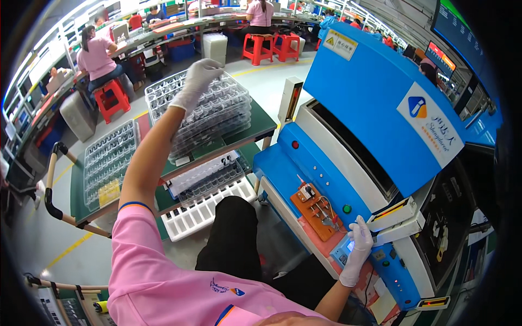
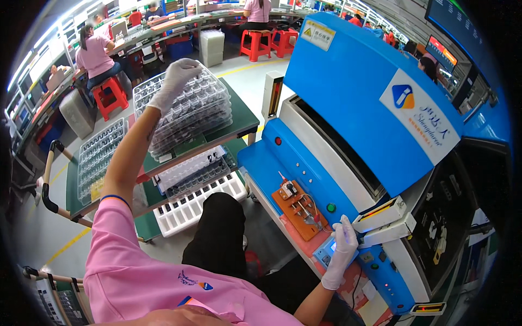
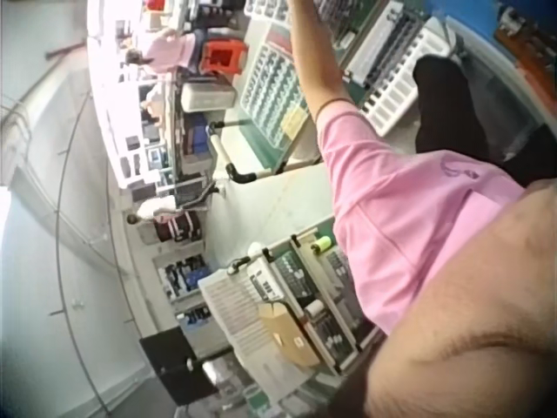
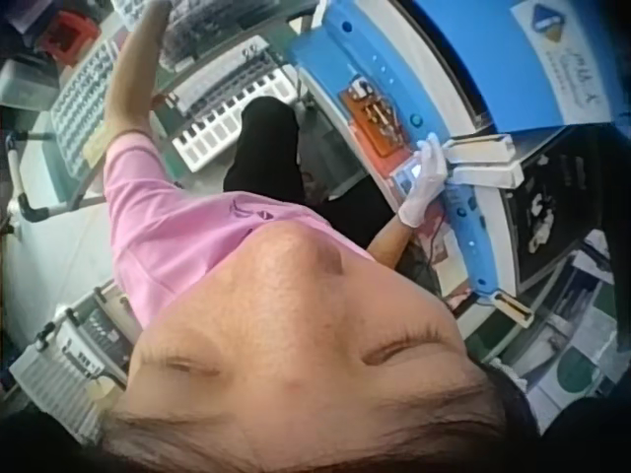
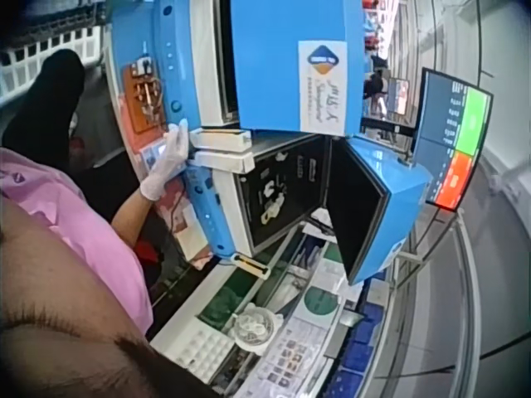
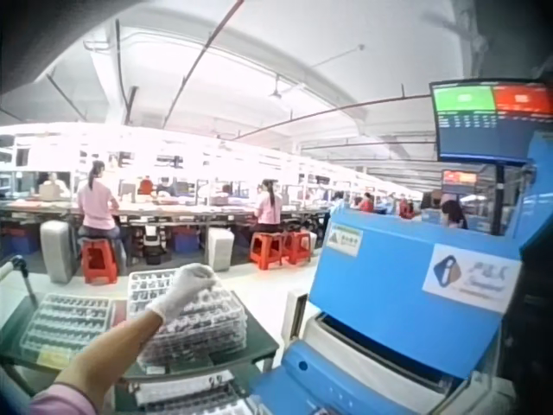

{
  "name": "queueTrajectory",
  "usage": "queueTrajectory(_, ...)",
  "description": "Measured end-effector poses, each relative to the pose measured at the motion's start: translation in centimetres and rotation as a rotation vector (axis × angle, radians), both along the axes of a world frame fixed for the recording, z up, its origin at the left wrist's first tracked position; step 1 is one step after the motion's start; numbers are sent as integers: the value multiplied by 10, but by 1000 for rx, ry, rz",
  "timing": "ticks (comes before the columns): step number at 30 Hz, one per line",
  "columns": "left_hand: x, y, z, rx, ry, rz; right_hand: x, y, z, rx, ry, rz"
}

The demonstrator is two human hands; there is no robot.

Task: Test electronic circuit boards by placing them into a testing machine and moving them between trays.

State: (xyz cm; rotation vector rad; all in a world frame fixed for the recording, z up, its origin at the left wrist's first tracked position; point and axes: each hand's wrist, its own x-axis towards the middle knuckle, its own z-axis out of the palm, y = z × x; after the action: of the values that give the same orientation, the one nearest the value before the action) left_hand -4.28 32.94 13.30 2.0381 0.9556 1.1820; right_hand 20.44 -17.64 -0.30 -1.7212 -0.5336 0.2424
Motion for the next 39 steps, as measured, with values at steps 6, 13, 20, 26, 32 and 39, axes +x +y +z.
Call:
queueTrajectory(6,-8,44,-8,208,429,337,1,1,-3,32,35,-32)
queueTrajectory(13,-47,59,-11,291,242,259,9,3,-20,70,75,-10)
queueTrajectory(20,-200,35,14,-18,186,201,8,-2,-23,35,45,-2)
queueTrajectory(26,-320,14,-25,-330,827,594,20,-4,-34,-23,-29,8)
queueTrajectory(32,-352,19,-79,-347,984,844,11,0,-25,-37,-25,-8)
queueTrajectory(39,-339,40,-109,-301,996,932,12,-16,-28,-45,-65,8)
